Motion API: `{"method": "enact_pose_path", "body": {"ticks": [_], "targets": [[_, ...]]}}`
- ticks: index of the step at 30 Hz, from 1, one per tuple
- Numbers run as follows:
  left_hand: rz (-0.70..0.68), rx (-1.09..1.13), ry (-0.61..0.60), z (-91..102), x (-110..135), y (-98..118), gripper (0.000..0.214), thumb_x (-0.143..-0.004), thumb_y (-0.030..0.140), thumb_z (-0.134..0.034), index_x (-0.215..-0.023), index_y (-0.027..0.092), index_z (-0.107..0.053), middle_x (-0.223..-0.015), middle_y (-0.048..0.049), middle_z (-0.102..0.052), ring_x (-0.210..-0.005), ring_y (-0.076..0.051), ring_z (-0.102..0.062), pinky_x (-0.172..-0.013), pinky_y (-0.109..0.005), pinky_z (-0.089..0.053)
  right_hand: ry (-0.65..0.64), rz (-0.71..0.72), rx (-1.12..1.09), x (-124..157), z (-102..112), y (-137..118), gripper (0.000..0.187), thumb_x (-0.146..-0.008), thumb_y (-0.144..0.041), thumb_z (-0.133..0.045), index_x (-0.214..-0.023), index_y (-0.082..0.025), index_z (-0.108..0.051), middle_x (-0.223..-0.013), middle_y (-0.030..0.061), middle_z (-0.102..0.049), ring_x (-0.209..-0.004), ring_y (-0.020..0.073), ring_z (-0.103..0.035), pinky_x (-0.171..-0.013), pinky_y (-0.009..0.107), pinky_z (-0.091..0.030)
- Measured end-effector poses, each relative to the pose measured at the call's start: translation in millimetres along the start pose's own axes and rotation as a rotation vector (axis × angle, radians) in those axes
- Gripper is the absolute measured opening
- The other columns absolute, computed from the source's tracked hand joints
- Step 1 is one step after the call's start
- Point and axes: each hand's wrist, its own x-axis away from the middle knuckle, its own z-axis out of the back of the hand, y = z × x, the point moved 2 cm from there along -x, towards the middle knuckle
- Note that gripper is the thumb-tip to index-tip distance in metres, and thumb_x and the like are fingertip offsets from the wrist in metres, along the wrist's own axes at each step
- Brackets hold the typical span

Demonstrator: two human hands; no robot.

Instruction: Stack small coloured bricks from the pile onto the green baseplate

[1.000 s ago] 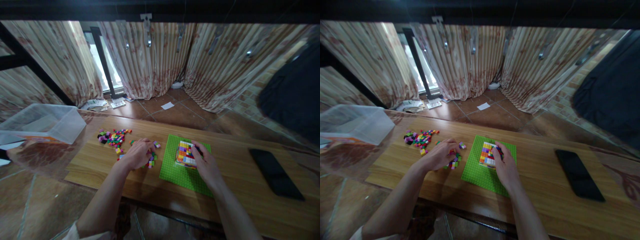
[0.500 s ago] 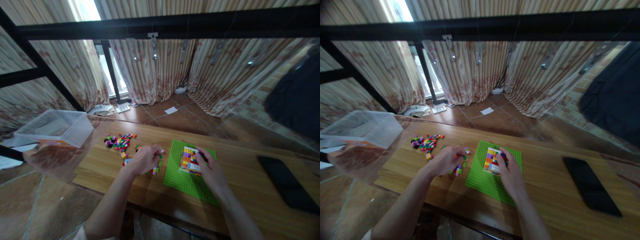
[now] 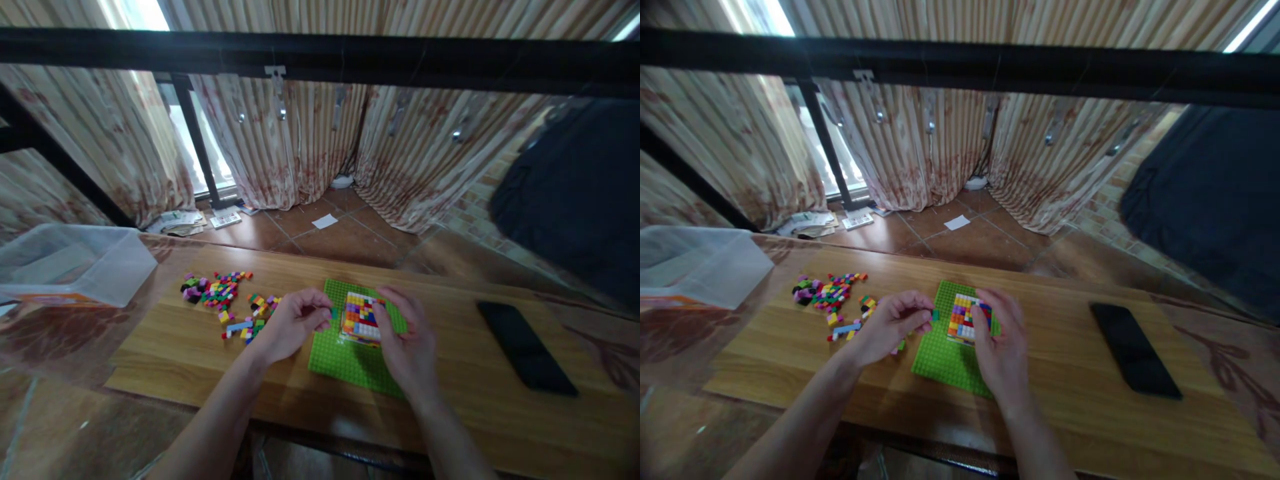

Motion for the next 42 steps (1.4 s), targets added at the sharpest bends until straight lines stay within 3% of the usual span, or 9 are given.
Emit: {"method": "enact_pose_path", "body": {"ticks": [4, 15, 19, 23, 27, 30, 33, 37, 42], "targets": [[-0.011, 0.144, -0.061, -11.6, -1.0, 2.8, 0.021, -0.076, 0.029, -0.070, -0.089, 0.015, -0.062, -0.081, -0.0008, -0.064, -0.072, -0.010, -0.060, -0.070, -0.023, -0.050, -0.246, 0.091, -0.089, 6.9, -5.4, -15.2, 0.022, -0.090, -0.034, -0.057, -0.109, -0.030, -0.068, -0.110, 0.0041, -0.069, -0.107, 0.0215, -0.062, -0.097, 0.042, -0.047], [-0.087, 0.067, -0.131, -13.2, -1.2, 3.9, 0.012, -0.079, 0.021, -0.066, -0.087, 0.013, -0.063, -0.077, -0.0015, -0.065, -0.070, -0.010, -0.059, -0.068, -0.022, -0.047, -0.371, 0.048, -0.150, 10.4, -10.7, -12.8, 0.016, -0.090, -0.033, -0.058, -0.099, -0.028, -0.070, -0.097, 0.0025, -0.072, -0.093, 0.0196, -0.066, -0.083, 0.035, -0.052], [-0.128, -0.172, -0.021, 3.5, -3.9, 1.4, 0.007, -0.080, 0.018, -0.060, -0.085, 0.015, -0.062, -0.075, -0.0008, -0.065, -0.069, -0.011, -0.059, -0.066, -0.022, -0.046, -0.324, -0.006, -0.113, 7.6, -1.8, -5.4, 0.016, -0.089, -0.033, -0.059, -0.099, -0.027, -0.071, -0.097, 0.0023, -0.071, -0.090, 0.0188, -0.065, -0.080, 0.033, -0.052], [-0.084, -0.590, 0.046, 26.6, -4.0, -1.7, 0.011, -0.079, 0.014, -0.055, -0.084, 0.016, -0.065, -0.077, -0.0025, -0.069, -0.070, -0.014, -0.062, -0.066, -0.023, -0.047, -0.244, -0.030, -0.115, 4.6, 4.1, 0.7, 0.018, -0.089, -0.033, -0.059, -0.103, -0.029, -0.070, -0.098, 0.0011, -0.070, -0.088, 0.0174, -0.065, -0.077, 0.031, -0.053], [0.003, -0.979, 0.036, 42.1, 0.9, -2.8, 0.018, -0.078, 0.012, -0.052, -0.080, 0.019, -0.069, -0.075, -0.0032, -0.070, -0.067, -0.016, -0.063, -0.063, -0.024, -0.043, -0.241, 0.037, -0.074, 5.3, 3.2, -0.2, 0.016, -0.089, -0.029, -0.058, -0.099, -0.028, -0.071, -0.100, 0.0012, -0.071, -0.091, 0.0178, -0.066, -0.080, 0.032, -0.053], [0.021, -1.074, 0.003, 45.6, 3.3, -2.4, 0.017, -0.078, 0.013, -0.054, -0.075, 0.020, -0.069, -0.079, -0.0035, -0.071, -0.069, -0.016, -0.063, -0.063, -0.024, -0.041, -0.261, 0.080, -0.008, 7.5, 1.3, -2.3, 0.011, -0.088, -0.026, -0.060, -0.093, -0.027, -0.070, -0.093, 0.0007, -0.072, -0.085, 0.0174, -0.066, -0.079, 0.033, -0.052], [-0.032, -1.025, 0.001, 39.2, 3.0, 1.5, 0.017, -0.080, 0.016, -0.054, -0.073, 0.020, -0.069, -0.083, -0.0035, -0.070, -0.071, -0.015, -0.061, -0.064, -0.023, -0.040, -0.287, 0.114, -0.015, 9.2, -1.7, -4.5, 0.010, -0.089, -0.025, -0.060, -0.092, -0.027, -0.069, -0.092, 0.0008, -0.072, -0.085, 0.0177, -0.066, -0.079, 0.034, -0.052], [-0.135, -0.765, -0.072, 14.5, 2.2, 7.2, 0.022, -0.087, 0.020, -0.049, -0.083, 0.018, -0.070, -0.080, -0.0016, -0.067, -0.071, -0.013, -0.058, -0.065, -0.022, -0.040, -0.310, 0.173, -0.076, 9.5, -7.8, -5.8, 0.011, -0.089, -0.024, -0.060, -0.095, -0.028, -0.068, -0.097, 0.0008, -0.071, -0.097, 0.0192, -0.064, -0.088, 0.038, -0.050], [-0.112, -0.484, -0.177, -13.1, 1.0, 0.7, 0.027, -0.090, 0.028, -0.047, -0.082, 0.014, -0.068, -0.067, 0.0011, -0.057, -0.065, -0.012, -0.049, -0.060, -0.023, -0.036, -0.254, 0.161, -0.064, 8.8, -11.8, -4.7, 0.006, -0.085, -0.024, -0.067, -0.089, -0.028, -0.069, -0.108, 0.0019, -0.067, -0.107, 0.0211, -0.058, -0.094, 0.043, -0.046]]}}
